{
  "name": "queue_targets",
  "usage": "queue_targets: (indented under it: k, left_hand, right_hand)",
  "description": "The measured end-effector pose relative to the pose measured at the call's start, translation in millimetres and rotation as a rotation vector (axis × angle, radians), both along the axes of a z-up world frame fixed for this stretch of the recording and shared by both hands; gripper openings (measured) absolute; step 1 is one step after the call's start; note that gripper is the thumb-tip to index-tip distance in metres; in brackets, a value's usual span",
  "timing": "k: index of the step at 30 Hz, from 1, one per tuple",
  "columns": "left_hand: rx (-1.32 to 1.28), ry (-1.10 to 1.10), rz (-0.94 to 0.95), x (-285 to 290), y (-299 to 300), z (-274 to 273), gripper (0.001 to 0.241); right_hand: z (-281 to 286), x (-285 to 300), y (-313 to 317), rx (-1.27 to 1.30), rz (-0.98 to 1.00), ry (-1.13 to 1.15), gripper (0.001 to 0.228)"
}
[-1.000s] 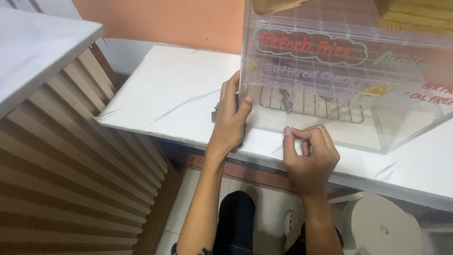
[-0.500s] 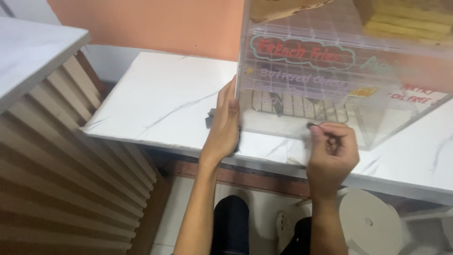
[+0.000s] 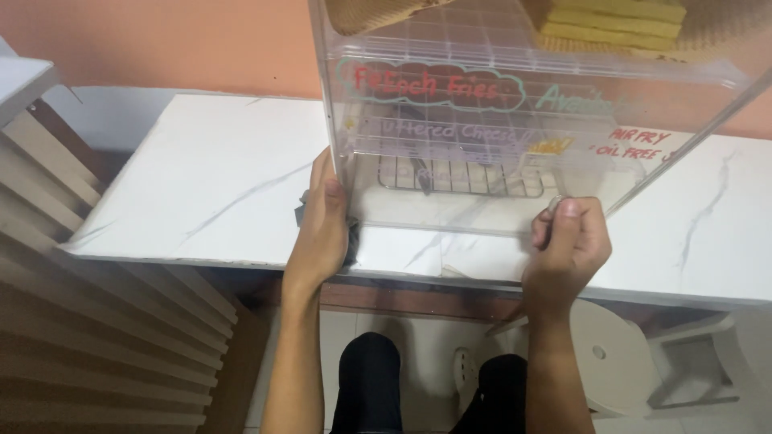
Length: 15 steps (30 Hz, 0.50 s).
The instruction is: Wiping a clear food display case and scraping off sticker residue using a cloth and a small metal object.
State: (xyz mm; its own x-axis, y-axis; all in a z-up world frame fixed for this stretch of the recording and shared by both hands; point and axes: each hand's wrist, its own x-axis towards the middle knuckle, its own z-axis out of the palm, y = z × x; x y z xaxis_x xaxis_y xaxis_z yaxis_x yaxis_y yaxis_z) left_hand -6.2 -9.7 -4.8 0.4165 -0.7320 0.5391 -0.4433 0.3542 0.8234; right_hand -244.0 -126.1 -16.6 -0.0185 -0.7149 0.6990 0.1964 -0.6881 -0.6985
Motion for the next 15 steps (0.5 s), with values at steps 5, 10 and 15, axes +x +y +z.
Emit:
queue_targets:
  k: [5,10,15]
  left_hand:
    - [-0.051,-0.029,0.026,-0.6,-1.8,-0.6,0.102]
    - [-0.053,-0.052,0.05,0.2,-1.5,-5.3,0.099]
    - [-0.085,-0.078,0.04,-1.3,0.4,-2.0,0.096]
  right_hand:
    - [4.2,-2.8,1.5,0.018,0.058,0.038,0.026]
    - [3.6,-5.8,3.8,0.041,0.08,0.047,0.025]
    - [7.5,-2.8,8.7,0.071,0.058,0.055,0.024]
